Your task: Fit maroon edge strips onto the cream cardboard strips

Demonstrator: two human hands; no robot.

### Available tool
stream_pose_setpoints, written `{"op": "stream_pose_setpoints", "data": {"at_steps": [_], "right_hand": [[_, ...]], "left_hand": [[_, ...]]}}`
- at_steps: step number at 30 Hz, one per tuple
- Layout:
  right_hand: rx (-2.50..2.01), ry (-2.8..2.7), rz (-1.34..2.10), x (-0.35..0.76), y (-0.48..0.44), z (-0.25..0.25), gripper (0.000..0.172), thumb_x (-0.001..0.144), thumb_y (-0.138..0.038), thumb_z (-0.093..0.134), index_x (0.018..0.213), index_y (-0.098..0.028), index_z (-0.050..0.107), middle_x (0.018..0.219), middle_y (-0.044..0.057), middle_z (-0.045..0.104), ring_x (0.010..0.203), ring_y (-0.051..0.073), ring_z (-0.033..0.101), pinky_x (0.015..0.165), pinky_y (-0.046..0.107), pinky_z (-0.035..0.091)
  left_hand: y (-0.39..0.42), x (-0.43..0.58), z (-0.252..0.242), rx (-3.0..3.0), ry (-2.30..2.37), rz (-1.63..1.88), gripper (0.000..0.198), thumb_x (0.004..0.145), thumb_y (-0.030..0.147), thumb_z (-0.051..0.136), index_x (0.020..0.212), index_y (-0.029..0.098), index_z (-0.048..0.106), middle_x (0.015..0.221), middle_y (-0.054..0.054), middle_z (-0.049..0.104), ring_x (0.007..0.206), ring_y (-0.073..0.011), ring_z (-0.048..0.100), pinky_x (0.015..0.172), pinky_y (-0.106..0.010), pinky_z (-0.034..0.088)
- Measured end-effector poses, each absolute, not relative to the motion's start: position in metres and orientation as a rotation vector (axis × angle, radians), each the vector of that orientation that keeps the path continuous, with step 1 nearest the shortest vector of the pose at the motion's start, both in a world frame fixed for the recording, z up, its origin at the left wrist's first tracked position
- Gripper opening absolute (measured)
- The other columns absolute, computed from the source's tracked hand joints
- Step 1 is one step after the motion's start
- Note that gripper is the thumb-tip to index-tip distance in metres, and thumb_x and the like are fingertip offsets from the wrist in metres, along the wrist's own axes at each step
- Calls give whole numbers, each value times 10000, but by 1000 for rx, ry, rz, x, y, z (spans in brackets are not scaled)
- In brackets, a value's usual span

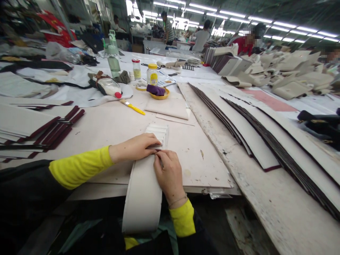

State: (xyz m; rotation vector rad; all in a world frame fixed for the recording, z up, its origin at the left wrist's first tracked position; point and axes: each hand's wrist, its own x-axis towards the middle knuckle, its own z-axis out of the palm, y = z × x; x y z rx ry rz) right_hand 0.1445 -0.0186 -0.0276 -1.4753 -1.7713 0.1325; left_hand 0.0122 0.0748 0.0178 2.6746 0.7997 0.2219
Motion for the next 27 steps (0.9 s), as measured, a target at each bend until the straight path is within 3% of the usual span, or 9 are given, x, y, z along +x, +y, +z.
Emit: {"op": "stream_pose_setpoints", "data": {"at_steps": [9, 16, 20, 27], "right_hand": [[-1533, -1699, 94, 146, -15, -33, 109, 771, -179, 460, 874, -199, 491, 860, 62, 546, 872, 212, 489, 789, 405, 429], [-1462, -1705, 171, 147, -9, -30, 430, 771, -163, 437, 1194, -175, 365, 1115, 125, 505, 1056, 217, 472, 911, 452, 401], [-1448, -1781, 249, 144, -2, -28, 508, 763, -134, 413, 1260, -150, 308, 1165, 143, 492, 1084, 215, 475, 923, 444, 406], [-1526, -1981, 158, 142, -1, -23, 421, 775, -87, 361, 1189, -104, 432, 1102, 146, 522, 1063, 224, 471, 937, 412, 400]], "left_hand": [[59, 7, 8, 2879, 730, 276, 242, 888, 210, 380, 1026, 122, 557, 939, -84, 528, 897, -182, 471, 821, -299, 374], [55, 4, 3, 2963, 793, 294, 281, 903, 252, 344, 1070, 150, 546, 937, -78, 523, 867, -199, 466, 771, -326, 377], [57, 2, 2, 2875, 846, 365, 275, 896, 297, 370, 1065, 181, 553, 943, -64, 532, 895, -192, 473, 791, -321, 373], [72, -26, 3, 2629, 806, 409, 246, 822, 324, 518, 1000, 164, 575, 966, -61, 546, 950, -186, 477, 840, -303, 371]]}}
